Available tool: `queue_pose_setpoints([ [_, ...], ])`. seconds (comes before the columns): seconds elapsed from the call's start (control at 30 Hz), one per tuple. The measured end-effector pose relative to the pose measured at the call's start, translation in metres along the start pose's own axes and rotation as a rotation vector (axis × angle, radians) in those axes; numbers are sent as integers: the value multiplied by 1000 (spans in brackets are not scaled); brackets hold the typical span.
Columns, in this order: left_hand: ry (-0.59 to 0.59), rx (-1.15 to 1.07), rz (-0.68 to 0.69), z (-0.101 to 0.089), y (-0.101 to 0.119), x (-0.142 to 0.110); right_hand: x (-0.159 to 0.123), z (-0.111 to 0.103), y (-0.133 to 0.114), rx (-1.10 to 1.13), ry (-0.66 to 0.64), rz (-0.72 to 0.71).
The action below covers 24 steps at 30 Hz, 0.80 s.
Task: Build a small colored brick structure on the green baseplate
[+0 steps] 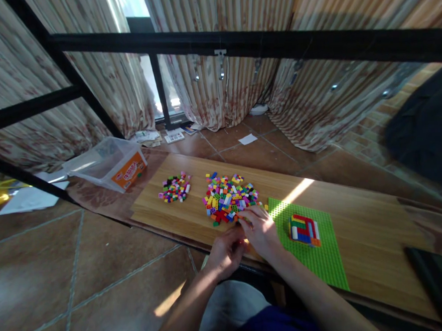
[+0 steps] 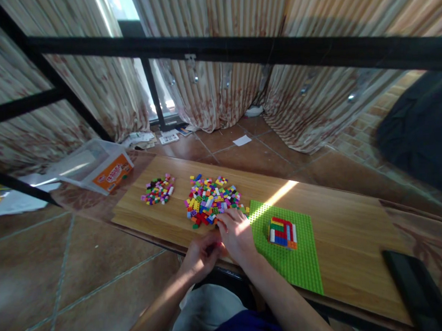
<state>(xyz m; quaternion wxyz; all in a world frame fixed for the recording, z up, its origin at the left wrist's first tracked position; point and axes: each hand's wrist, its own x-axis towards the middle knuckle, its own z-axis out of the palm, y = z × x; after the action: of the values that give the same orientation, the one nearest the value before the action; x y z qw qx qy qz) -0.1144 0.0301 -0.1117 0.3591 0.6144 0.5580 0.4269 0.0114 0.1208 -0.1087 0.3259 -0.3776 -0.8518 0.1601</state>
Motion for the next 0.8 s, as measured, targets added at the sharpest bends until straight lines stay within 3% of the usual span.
queue_pose_setpoints([
  [0.17, -59, 7, 45, -5, 5, -6, 25, 9, -20, -18, -219, -32],
  [0.37, -79, -14, 70, -5, 2, -7, 42, 14, -25, -89, -393, 10],
  [0.8, -94, 53, 85, -5, 0, -7, 51, 9, -43, -395, -453, -23],
])
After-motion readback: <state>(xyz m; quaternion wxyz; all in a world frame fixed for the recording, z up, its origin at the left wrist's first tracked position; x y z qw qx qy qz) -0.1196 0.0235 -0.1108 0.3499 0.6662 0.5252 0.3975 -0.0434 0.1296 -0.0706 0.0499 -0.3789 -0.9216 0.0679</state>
